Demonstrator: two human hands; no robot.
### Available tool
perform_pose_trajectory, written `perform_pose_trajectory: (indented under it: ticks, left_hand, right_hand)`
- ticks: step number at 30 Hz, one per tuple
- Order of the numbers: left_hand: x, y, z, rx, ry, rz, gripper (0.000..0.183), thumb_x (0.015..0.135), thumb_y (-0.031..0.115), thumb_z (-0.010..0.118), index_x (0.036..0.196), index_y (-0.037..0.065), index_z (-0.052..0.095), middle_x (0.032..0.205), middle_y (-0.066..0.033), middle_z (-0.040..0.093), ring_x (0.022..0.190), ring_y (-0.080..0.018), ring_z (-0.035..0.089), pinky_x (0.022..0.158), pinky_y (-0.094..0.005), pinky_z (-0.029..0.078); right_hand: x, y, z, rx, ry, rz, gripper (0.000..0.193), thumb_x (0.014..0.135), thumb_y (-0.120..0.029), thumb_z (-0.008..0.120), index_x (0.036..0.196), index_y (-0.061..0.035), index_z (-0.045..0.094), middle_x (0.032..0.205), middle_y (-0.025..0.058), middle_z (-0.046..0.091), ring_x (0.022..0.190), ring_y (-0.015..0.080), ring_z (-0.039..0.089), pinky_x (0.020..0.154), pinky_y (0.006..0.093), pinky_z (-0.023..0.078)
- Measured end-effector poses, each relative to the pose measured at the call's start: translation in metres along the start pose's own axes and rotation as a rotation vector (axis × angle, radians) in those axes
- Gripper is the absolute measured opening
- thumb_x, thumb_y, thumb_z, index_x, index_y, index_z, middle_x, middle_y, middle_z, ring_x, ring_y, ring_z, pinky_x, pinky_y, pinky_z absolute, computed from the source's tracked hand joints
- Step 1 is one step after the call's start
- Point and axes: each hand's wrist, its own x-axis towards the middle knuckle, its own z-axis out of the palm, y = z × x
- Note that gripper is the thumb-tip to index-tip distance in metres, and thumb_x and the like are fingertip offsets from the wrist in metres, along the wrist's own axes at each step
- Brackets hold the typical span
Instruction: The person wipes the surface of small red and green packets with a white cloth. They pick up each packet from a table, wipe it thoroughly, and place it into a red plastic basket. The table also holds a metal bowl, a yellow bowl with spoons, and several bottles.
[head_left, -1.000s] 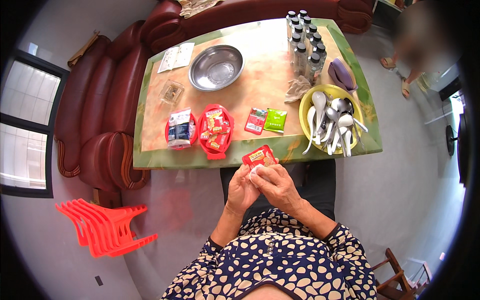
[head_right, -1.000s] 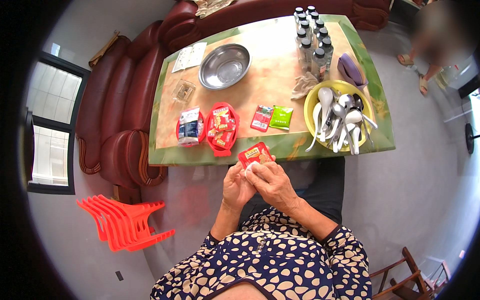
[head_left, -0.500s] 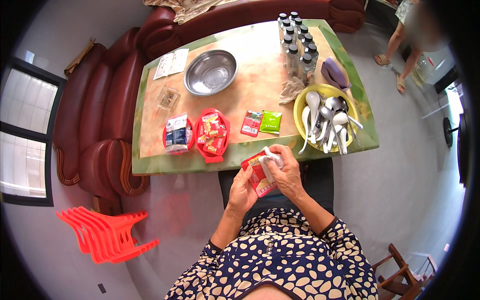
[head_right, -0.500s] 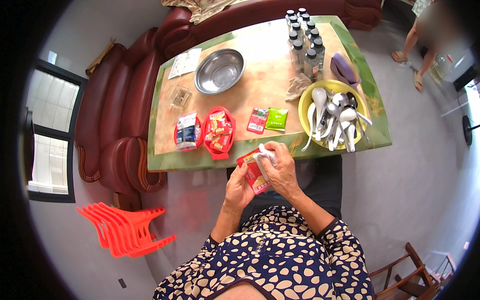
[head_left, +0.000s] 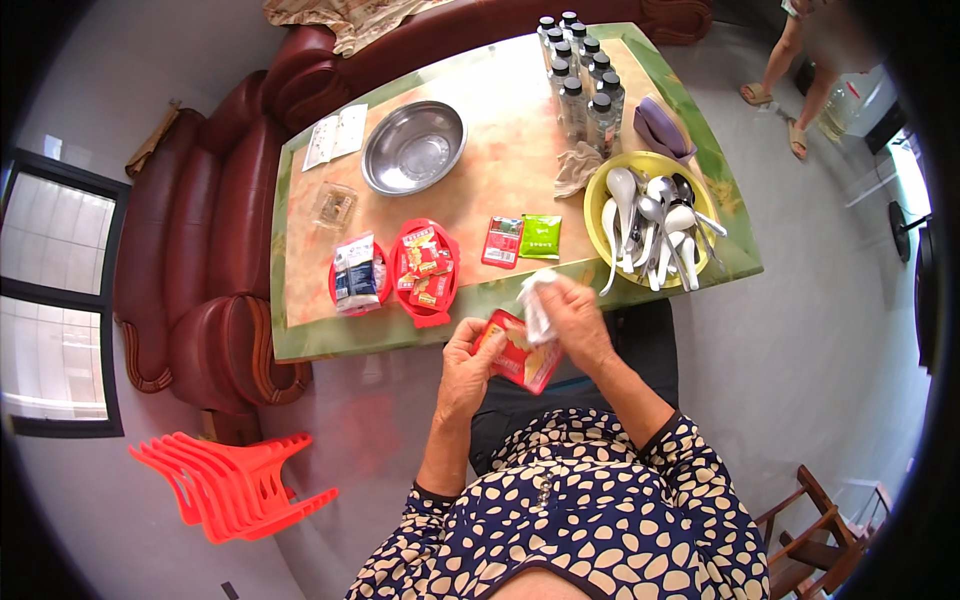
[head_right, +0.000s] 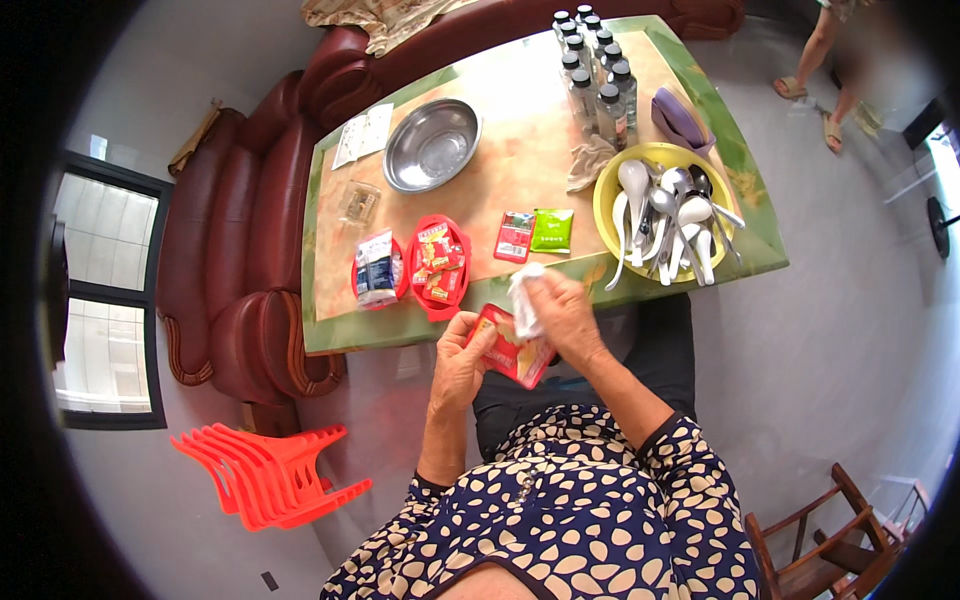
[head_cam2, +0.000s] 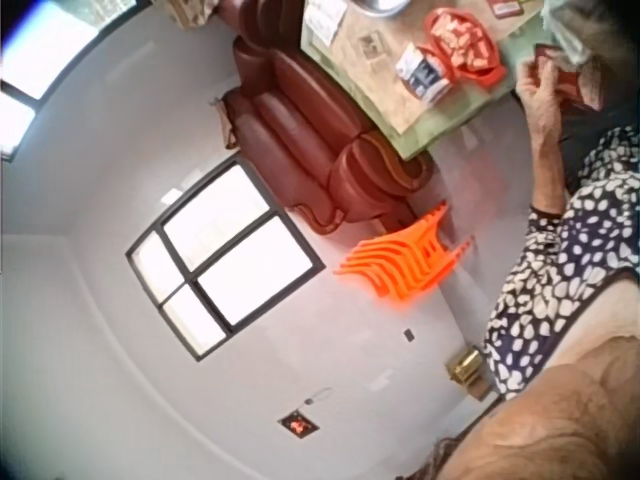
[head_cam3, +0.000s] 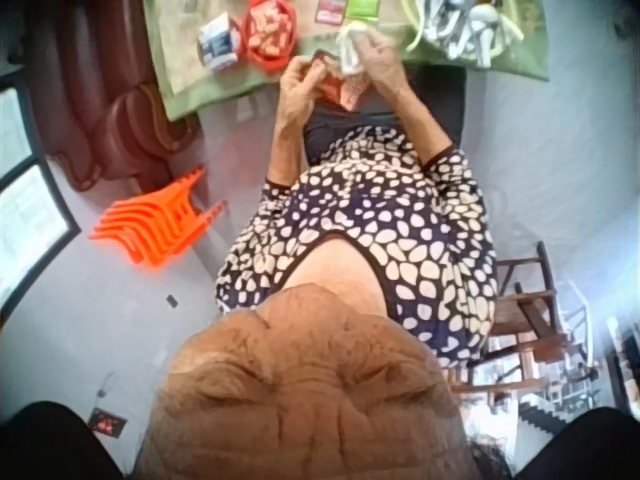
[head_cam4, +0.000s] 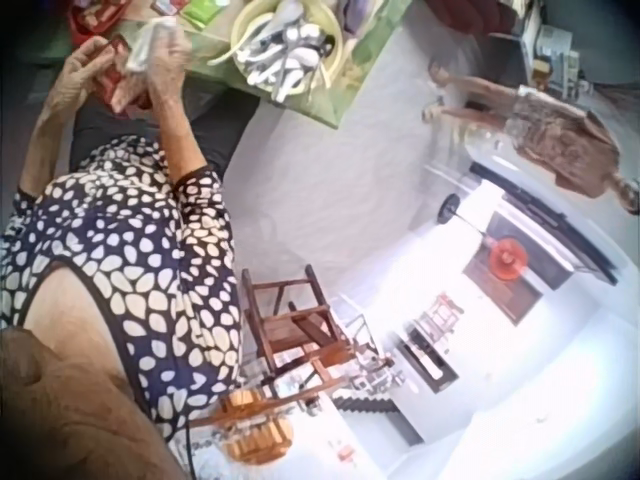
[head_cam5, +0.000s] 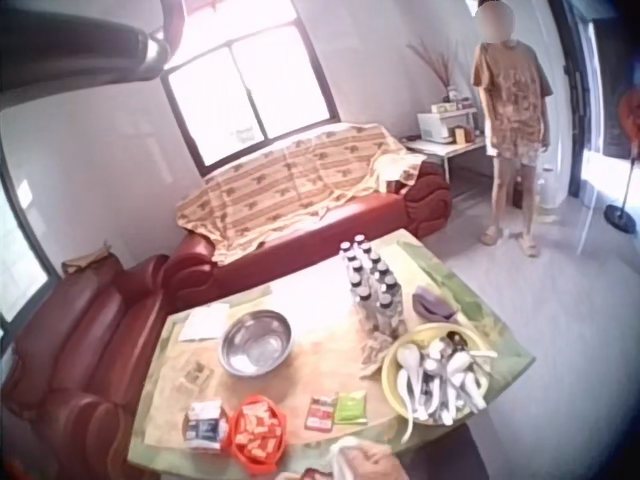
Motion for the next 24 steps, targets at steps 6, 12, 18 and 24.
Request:
perform_pose_trajectory:
  ticks: [6, 12, 18, 24]
  left_hand:
    - [0.008, -0.020, 0.003, -0.357, 0.184, 0.084, 0.013, 0.095, 0.006, 0.055, 0.107, 0.004, 0.049, 0.108, -0.0127, 0.063, 0.099, -0.0238, 0.066, 0.083, -0.0446, 0.059]
    - [0.002, -0.024, 0.023, -0.321, 0.128, 0.073, 0.020, 0.094, 0.006, 0.056, 0.111, 0.002, 0.048, 0.110, -0.0178, 0.062, 0.096, -0.0273, 0.067, 0.077, -0.0455, 0.060]
    - [-0.005, 0.002, 0.008, -0.001, 0.020, -0.084, 0.022, 0.088, 0.005, 0.063, 0.108, 0.000, 0.054, 0.103, -0.0162, 0.065, 0.084, -0.0249, 0.069, 0.060, -0.0427, 0.062]
    - [-0.009, -0.009, 0.001, 0.030, -0.102, -0.198, 0.021, 0.089, 0.001, 0.062, 0.108, 0.003, 0.053, 0.101, -0.0081, 0.065, 0.082, -0.0153, 0.067, 0.069, -0.0297, 0.058]
  right_hand:
    - [-0.011, 0.018, -0.016, 0.264, 0.090, 0.075, 0.027, 0.098, -0.026, 0.055, 0.101, -0.0011, 0.065, 0.078, -0.0013, 0.065, 0.062, 0.0038, 0.058, 0.055, 0.0190, 0.047]
    - [-0.029, 0.032, 0.003, 0.252, 0.078, 0.075, 0.017, 0.091, -0.015, 0.066, 0.103, -0.0027, 0.064, 0.083, -0.0042, 0.064, 0.066, 0.0017, 0.054, 0.057, 0.0186, 0.044]
    - [-0.029, 0.013, -0.016, -0.028, -0.125, 0.079, 0.014, 0.094, -0.016, 0.062, 0.101, -0.0049, 0.065, 0.077, -0.0069, 0.059, 0.060, 0.0004, 0.046, 0.052, 0.0177, 0.038]
    - [-0.026, 0.013, -0.021, -0.223, -0.086, -0.071, 0.018, 0.096, -0.021, 0.059, 0.100, -0.0033, 0.064, 0.077, -0.0033, 0.060, 0.065, 0.0058, 0.052, 0.058, 0.0216, 0.044]
